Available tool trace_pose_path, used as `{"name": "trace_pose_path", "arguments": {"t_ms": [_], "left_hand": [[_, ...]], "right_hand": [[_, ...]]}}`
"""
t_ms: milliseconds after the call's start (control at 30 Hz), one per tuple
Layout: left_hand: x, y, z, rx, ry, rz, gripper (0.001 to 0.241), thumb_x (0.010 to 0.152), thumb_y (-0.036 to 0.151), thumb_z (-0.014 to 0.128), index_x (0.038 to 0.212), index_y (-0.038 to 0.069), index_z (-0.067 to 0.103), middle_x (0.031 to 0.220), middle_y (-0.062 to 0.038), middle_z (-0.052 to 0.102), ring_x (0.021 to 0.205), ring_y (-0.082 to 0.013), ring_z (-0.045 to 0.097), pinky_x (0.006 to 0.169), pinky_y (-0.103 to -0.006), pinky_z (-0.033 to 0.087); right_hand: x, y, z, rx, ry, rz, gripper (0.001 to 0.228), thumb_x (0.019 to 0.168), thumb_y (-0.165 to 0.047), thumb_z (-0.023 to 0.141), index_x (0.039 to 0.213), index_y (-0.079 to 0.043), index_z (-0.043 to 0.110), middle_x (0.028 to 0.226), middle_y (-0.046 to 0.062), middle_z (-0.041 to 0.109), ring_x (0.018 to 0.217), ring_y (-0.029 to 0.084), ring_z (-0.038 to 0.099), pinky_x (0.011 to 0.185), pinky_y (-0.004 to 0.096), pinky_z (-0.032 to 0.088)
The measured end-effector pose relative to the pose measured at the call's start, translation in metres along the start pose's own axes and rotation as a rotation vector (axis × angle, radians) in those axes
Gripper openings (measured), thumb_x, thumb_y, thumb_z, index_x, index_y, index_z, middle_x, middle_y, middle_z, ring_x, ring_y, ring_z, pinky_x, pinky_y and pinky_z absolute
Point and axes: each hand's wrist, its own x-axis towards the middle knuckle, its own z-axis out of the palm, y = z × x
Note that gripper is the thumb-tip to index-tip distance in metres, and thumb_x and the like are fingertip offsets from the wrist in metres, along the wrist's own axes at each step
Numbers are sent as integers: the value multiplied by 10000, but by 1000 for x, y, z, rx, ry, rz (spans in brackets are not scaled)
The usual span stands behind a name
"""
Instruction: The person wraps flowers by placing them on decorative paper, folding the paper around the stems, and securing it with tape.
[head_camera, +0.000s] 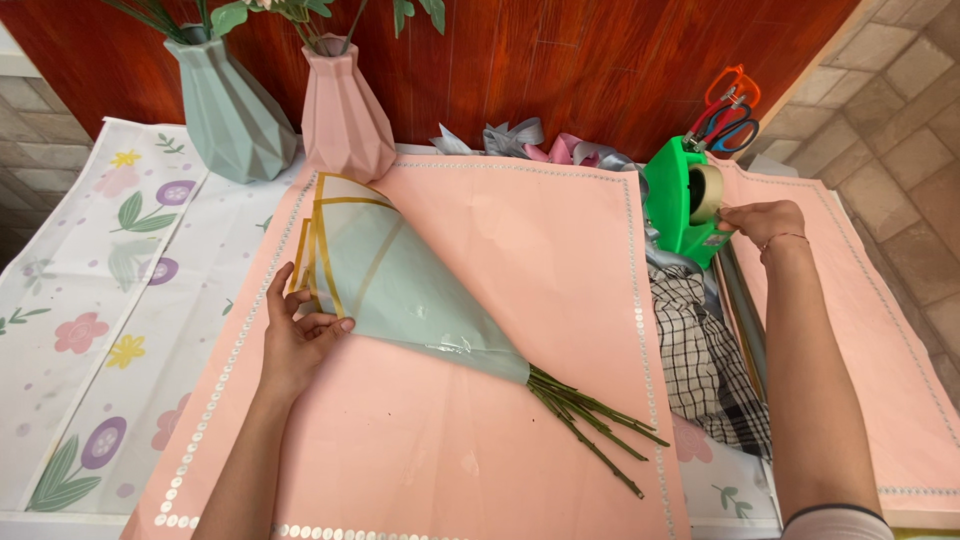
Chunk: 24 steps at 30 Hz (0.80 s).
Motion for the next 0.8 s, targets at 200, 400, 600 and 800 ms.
{"name": "trace_pose_path", "arguments": {"t_ms": [200, 400, 600, 800], "left_hand": [[-2, 1, 0, -4, 5, 4, 993, 716, -12, 752, 1509, 261, 220, 1122, -50, 436, 768, -154, 640, 783, -236, 456], [-5, 3, 0, 10, 2, -2, 996, 719, -7, 751, 1512, 260, 210, 1122, -51, 434, 771, -149, 647, 799, -231, 444], [-5, 3, 0, -1, 2, -10, 998, 718, -10, 749, 1511, 264, 209, 1129, -53, 438, 764, -140, 636, 818, -237, 447], [-4, 0, -1, 10, -2, 3, 998, 721, -16, 755, 1506, 275, 212, 1131, -55, 441, 762, -138, 652, 802, -224, 457]], "right_hand": [[-29, 7, -10, 18, -53, 20, 193, 815, -289, 746, 961, -164, 745, 776, -9, 694, 578, 55, 335, 567, 235, 232], [-23, 16, -1, 52, -31, 63, 228, 737, -298, 744, 928, -174, 749, 673, -21, 652, 738, 22, 488, 555, 244, 234], [-41, 3, 3, 29, 6, 133, 178, 725, -292, 730, 880, -208, 751, 630, -40, 645, 572, 13, 342, 508, 251, 207], [9, 41, 3, -551, 145, 242, 160, 555, -250, 794, 650, -133, 740, 680, 124, 678, 627, 310, 670, 583, 443, 537]]}}
